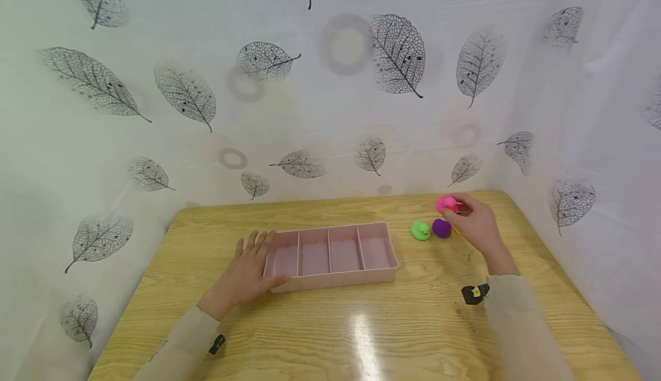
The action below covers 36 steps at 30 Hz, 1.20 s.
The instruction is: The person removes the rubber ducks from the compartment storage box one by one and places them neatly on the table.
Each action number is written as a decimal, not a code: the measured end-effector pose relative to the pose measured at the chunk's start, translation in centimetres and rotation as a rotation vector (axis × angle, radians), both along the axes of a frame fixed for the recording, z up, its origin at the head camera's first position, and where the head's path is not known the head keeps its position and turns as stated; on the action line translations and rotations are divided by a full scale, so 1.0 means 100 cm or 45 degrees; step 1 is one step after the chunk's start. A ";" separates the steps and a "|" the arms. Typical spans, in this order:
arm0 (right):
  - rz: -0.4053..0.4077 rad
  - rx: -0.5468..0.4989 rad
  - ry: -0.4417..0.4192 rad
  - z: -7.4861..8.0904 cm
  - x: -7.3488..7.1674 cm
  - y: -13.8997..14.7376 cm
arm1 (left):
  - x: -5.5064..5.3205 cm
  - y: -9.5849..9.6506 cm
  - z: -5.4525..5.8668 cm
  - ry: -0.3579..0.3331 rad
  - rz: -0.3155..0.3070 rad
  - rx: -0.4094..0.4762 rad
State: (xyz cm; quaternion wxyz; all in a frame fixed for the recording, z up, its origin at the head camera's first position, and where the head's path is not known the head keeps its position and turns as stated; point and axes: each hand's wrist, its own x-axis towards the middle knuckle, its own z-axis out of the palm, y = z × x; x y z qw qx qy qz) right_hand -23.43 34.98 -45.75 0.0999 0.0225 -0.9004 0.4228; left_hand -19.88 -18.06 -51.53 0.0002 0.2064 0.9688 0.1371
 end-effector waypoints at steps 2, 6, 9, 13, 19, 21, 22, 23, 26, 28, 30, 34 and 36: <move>-0.013 -0.006 -0.015 -0.001 0.001 0.005 | 0.000 0.000 0.000 0.007 -0.003 0.000; -0.050 -0.007 -0.048 -0.004 0.002 0.014 | 0.000 -0.001 0.000 0.013 -0.007 -0.003; -0.081 -0.008 -0.078 -0.005 0.002 0.020 | 0.000 0.000 0.000 0.014 -0.008 -0.003; -0.103 0.015 -0.109 -0.007 0.003 0.028 | 0.001 0.000 0.002 0.015 -0.007 0.001; -0.140 0.008 -0.098 -0.012 0.001 0.039 | 0.002 0.000 0.003 0.013 -0.003 0.005; -0.151 0.003 -0.080 -0.013 0.001 0.043 | 0.002 0.000 0.003 0.010 -0.003 0.006; -0.154 0.000 -0.072 -0.013 0.001 0.045 | 0.002 0.000 0.004 0.008 -0.003 0.007; -0.159 -0.004 -0.068 -0.014 0.001 0.047 | 0.001 0.000 0.003 0.008 -0.003 0.006; -0.180 -0.024 -0.078 -0.016 0.001 0.052 | 0.001 0.000 0.003 -0.007 0.001 0.005; -0.191 -0.033 -0.099 -0.018 0.001 0.055 | 0.002 0.000 0.003 -0.017 0.004 0.001; -0.201 -0.034 -0.120 -0.020 0.000 0.059 | 0.002 0.000 0.003 -0.023 0.006 0.003; -0.231 -0.005 -0.143 -0.025 0.000 0.066 | 0.001 0.000 0.003 -0.019 0.004 0.002; -0.253 0.017 -0.139 -0.028 0.000 0.069 | 0.001 0.000 0.003 -0.021 0.004 0.004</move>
